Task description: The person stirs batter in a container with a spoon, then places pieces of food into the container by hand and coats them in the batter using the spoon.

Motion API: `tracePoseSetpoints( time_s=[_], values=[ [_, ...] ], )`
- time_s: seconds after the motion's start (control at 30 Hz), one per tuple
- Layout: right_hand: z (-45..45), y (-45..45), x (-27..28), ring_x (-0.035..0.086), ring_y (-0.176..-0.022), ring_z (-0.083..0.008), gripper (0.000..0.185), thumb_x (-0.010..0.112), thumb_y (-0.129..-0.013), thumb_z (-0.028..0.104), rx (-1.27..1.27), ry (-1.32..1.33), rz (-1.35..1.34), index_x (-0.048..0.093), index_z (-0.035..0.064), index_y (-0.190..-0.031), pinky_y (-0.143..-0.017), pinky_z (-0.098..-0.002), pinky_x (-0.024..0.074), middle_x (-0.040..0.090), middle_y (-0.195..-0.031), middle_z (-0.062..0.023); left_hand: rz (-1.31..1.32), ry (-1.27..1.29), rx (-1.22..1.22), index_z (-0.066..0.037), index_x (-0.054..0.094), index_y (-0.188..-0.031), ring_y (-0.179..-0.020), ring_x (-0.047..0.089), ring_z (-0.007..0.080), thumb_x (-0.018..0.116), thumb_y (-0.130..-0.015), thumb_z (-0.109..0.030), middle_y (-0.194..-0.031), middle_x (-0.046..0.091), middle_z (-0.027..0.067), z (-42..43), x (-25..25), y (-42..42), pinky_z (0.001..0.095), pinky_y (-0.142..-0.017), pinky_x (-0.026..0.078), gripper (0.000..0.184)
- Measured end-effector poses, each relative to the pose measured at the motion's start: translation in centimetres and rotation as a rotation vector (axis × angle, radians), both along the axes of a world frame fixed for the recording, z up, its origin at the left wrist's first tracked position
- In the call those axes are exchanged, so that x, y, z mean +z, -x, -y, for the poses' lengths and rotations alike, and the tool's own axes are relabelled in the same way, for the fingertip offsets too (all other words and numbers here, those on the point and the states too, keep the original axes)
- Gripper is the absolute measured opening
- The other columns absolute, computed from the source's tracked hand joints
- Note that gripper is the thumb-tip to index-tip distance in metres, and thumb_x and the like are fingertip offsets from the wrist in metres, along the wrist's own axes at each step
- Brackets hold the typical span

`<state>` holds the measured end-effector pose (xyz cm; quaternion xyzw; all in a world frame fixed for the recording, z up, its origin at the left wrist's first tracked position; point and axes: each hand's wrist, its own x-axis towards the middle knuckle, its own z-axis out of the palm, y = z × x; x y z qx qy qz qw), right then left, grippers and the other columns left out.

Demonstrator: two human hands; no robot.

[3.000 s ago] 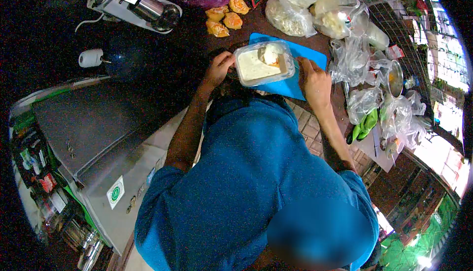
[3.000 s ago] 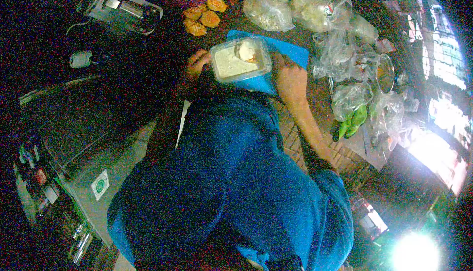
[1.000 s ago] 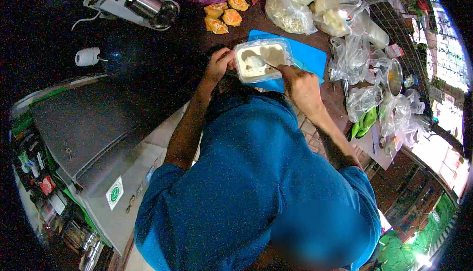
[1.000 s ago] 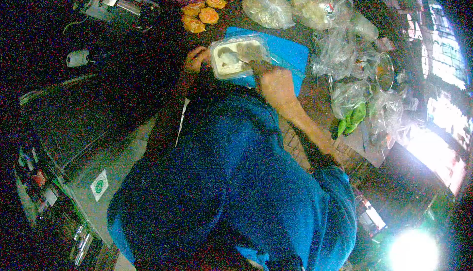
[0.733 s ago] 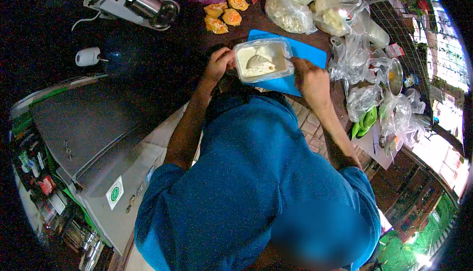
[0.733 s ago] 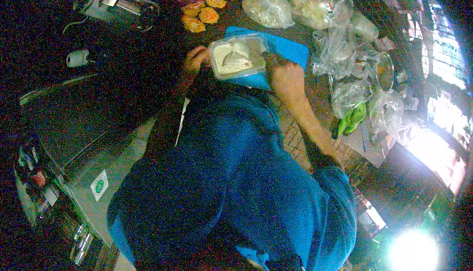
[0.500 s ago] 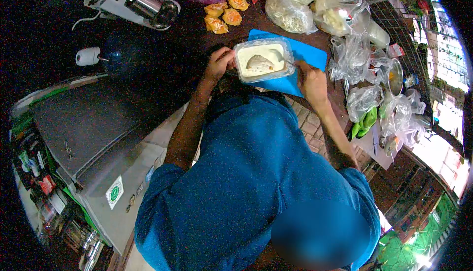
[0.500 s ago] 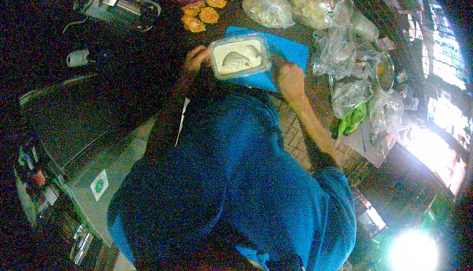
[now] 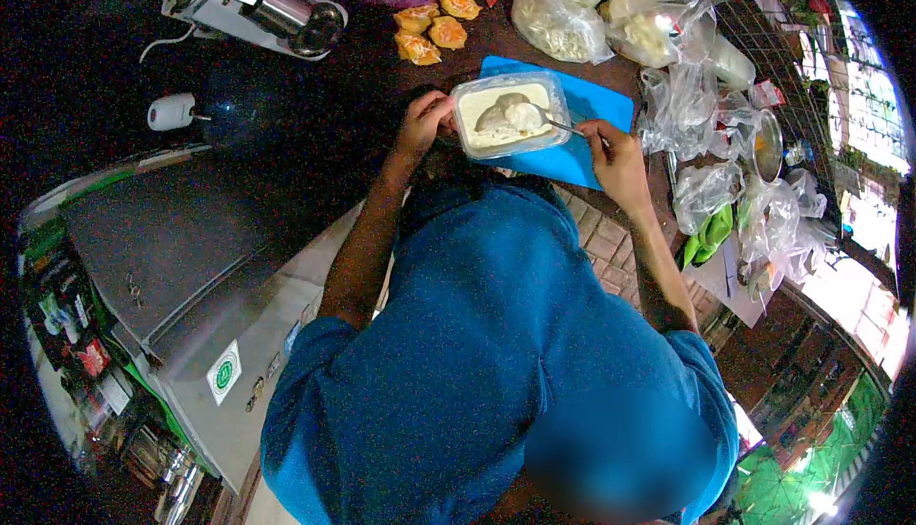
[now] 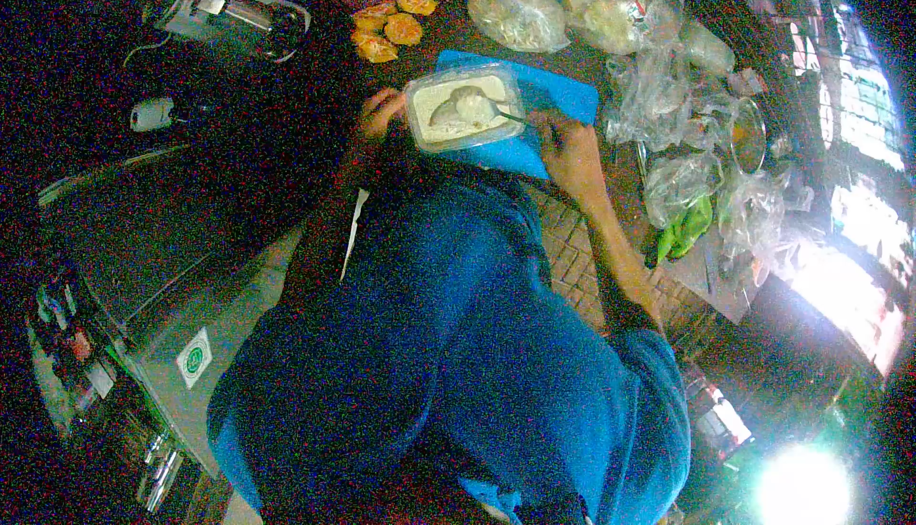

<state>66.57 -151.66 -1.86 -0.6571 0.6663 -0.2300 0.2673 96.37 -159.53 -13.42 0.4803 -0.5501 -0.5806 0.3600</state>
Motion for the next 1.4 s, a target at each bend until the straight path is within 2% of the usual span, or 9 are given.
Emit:
tracePoseSetpoints(
  time_s=[0.33,0.57,0.63,0.87,0.97,1.1,1.2,1.27,1.4],
  values=[
    [-0.8,0.7,0.9,0.065,-0.068,-0.0322,0.014,0.056,-0.086,0.003,0.107,0.225,-0.226,0.065,0.0041,-0.097,-0.060,-0.0379,0.0508,0.067,-0.091,-0.0167,-0.123,-0.176,0.028,-0.004,0.059,-0.083,-0.055,0.051,0.0098,0.054,-0.092,-0.022,-0.066,0.060,0.0025,0.0,-0.4,0.0,0.0245,-0.053,0.041,0.021],
    [-0.4,1.5,-3.7,0.064,-0.073,-0.0344,0.016,0.056,-0.083,0.001,0.084,0.075,-0.482,0.065,0.0044,-0.096,-0.063,-0.0401,0.0506,0.066,-0.087,-0.0179,-0.126,-0.151,0.039,-0.004,0.059,-0.083,-0.056,0.052,0.0099,0.054,-0.092,-0.022,-0.066,0.060,0.0022,0.1,-0.2,0.2,0.0243,-0.054,0.043,0.021],
    [0.1,0.2,-3.8,0.064,-0.073,-0.0350,0.014,0.056,-0.084,0.001,0.059,0.080,-0.228,0.066,0.0029,-0.093,-0.063,-0.0399,0.0501,0.066,-0.085,-0.0194,-0.120,-0.152,0.033,-0.004,0.060,-0.082,-0.057,0.053,0.0099,0.054,-0.092,-0.022,-0.067,0.060,0.0021,0.2,-0.3,0.0,0.0244,-0.054,0.043,0.021],
    [2.0,-1.0,-1.8,0.064,-0.070,-0.0209,0.016,0.053,-0.092,0.010,-0.045,-0.099,-0.030,0.067,0.0022,-0.094,-0.065,-0.0328,0.0487,0.067,-0.081,-0.0151,-0.143,-0.156,0.012,-0.004,0.060,-0.083,-0.061,0.054,0.0102,0.054,-0.092,-0.022,-0.069,0.061,0.0020,0.6,-4.3,-0.2,0.0247,-0.056,0.043,0.021],
    [2.0,-0.5,-2.5,0.064,-0.072,-0.0188,0.018,0.051,-0.093,0.012,-0.010,0.008,0.067,0.067,0.0022,-0.095,-0.066,-0.0317,0.0489,0.067,-0.080,-0.0140,-0.099,-0.191,0.058,-0.004,0.061,-0.083,-0.060,0.054,0.0101,0.055,-0.091,-0.021,-0.068,0.061,0.0020,-0.1,0.2,0.2,0.0246,-0.057,0.043,0.020],
    [2.3,-1.1,-1.9,0.064,-0.073,-0.0185,0.017,0.052,-0.092,0.009,0.023,0.057,0.077,0.066,0.0016,-0.095,-0.067,-0.0315,0.0490,0.067,-0.081,-0.0136,-0.147,-0.155,0.061,-0.003,0.061,-0.082,-0.060,0.054,0.0102,0.056,-0.091,-0.021,-0.068,0.061,0.0022,0.0,-0.7,0.2,0.0243,-0.057,0.043,0.021],
    [2.1,-2.4,-0.5,0.066,-0.074,-0.0219,0.014,0.054,-0.090,0.007,0.059,0.014,0.062,0.066,0.0012,-0.094,-0.067,-0.0328,0.0498,0.067,-0.082,-0.0151,-0.096,-0.170,0.081,-0.003,0.060,-0.081,-0.059,0.054,0.0104,0.056,-0.091,-0.021,-0.067,0.060,0.0025,0.0,-0.6,0.2,0.0244,-0.057,0.043,0.020],
    [1.9,-3.4,0.6,0.067,-0.073,-0.0301,0.011,0.057,-0.087,0.005,0.107,0.045,-0.061,0.066,0.0010,-0.091,-0.066,-0.0349,0.0509,0.068,-0.084,-0.0165,-0.095,-0.167,0.078,-0.004,0.060,-0.081,-0.058,0.053,0.0104,0.055,-0.092,-0.020,-0.066,0.060,0.0025,0.0,-0.1,0.3,0.0246,-0.056,0.043,0.021],
    [1.3,-4.4,1.3,0.065,-0.071,-0.0358,0.010,0.059,-0.085,0.005,0.175,0.075,-0.198,0.066,0.0026,-0.090,-0.063,-0.0375,0.0518,0.067,-0.084,-0.0180,-0.061,-0.216,0.153,-0.004,0.060,-0.080,-0.058,0.052,0.0103,0.054,-0.092,-0.019,-0.065,0.059,0.0022,-0.5,1.4,0.7,0.0247,-0.056,0.043,0.020]
  ],
)
